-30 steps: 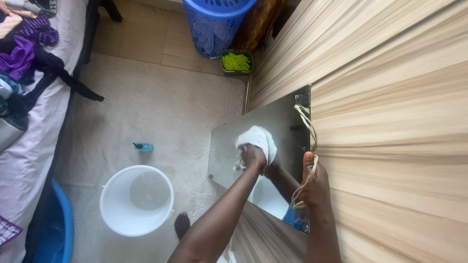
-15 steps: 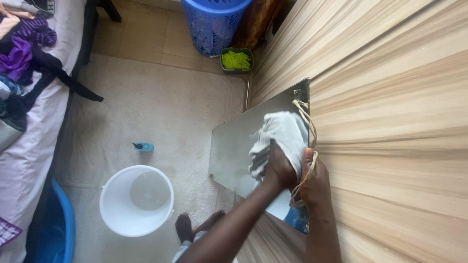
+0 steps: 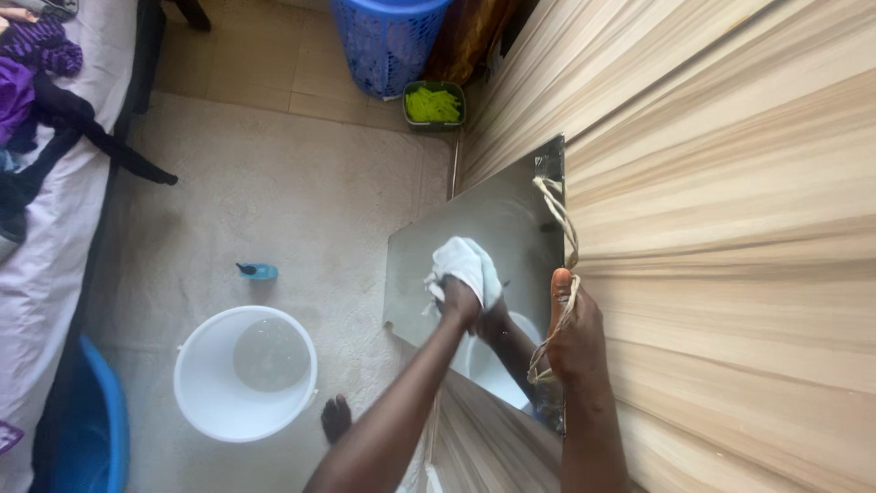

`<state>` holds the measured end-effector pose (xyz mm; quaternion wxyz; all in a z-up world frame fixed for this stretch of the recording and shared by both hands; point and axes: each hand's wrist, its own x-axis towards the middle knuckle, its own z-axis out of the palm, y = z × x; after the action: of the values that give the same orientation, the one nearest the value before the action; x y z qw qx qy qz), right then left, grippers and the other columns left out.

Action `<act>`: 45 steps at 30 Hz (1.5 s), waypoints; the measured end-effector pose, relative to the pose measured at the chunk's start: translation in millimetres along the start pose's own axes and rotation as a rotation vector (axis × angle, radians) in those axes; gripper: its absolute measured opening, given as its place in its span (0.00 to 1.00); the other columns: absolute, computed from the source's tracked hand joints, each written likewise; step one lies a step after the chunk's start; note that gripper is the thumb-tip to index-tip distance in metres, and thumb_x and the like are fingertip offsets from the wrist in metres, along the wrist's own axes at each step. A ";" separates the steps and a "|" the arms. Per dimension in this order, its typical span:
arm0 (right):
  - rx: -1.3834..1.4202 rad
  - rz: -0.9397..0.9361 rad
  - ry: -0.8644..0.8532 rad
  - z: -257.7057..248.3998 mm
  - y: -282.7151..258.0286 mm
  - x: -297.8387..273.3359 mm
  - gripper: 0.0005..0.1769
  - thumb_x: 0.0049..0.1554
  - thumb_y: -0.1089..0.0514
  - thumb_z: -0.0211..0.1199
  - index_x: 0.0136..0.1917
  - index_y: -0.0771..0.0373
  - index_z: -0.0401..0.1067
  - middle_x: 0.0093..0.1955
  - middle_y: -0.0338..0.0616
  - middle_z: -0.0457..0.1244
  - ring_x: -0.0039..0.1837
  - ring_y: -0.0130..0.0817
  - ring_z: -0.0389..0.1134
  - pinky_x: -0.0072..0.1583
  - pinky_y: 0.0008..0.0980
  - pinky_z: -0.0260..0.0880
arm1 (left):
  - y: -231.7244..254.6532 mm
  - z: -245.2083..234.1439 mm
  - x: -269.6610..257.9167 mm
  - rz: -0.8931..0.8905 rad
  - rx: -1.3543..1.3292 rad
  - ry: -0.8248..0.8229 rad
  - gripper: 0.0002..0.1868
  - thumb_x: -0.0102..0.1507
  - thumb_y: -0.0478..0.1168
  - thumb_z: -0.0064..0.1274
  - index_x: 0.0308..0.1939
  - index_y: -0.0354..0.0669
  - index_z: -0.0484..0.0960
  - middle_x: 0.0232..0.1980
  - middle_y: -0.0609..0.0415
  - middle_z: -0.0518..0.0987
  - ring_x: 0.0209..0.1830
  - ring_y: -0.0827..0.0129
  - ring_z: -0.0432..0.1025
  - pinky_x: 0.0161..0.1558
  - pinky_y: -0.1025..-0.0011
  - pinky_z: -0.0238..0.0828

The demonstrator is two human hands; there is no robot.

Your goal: The person wipes a wall-mounted mirror with a cloth, then dips the cloth into a bucket of water, wrings it out, and resumes wiping the mirror surface.

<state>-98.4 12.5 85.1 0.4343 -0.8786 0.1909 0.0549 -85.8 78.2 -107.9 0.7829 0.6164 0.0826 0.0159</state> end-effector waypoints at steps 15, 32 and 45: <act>-0.022 0.135 -0.036 -4.0 4.8 11.7 0.40 0.64 0.28 0.38 0.36 0.67 0.67 0.28 0.44 0.55 0.33 0.34 0.56 0.36 0.40 0.56 | 16.3 5.8 5.3 0.060 -0.211 -0.089 0.30 0.76 0.50 0.29 0.76 0.32 0.59 0.73 0.42 0.69 0.73 0.57 0.64 0.74 0.64 0.58; 0.018 -0.003 -0.047 5.1 -1.7 -1.3 0.38 0.66 0.29 0.40 0.34 0.64 0.61 0.29 0.36 0.49 0.34 0.27 0.48 0.35 0.35 0.49 | 62.4 -28.7 -112.3 0.030 0.041 -0.157 0.39 0.74 0.51 0.35 0.80 0.28 0.41 0.83 0.34 0.48 0.85 0.48 0.41 0.80 0.58 0.36; 0.023 0.063 -0.024 -7.7 16.2 11.0 0.43 0.60 0.18 0.38 0.33 0.60 0.61 0.29 0.31 0.48 0.32 0.23 0.48 0.33 0.31 0.49 | 32.3 13.1 76.2 0.410 0.156 -0.064 0.32 0.74 0.50 0.38 0.76 0.33 0.54 0.78 0.36 0.60 0.83 0.49 0.54 0.83 0.55 0.45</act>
<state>-95.0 -5.6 75.0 0.4447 -0.8664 0.2138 0.0767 -6.2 83.0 -82.1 0.7156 0.6790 -0.0686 0.1489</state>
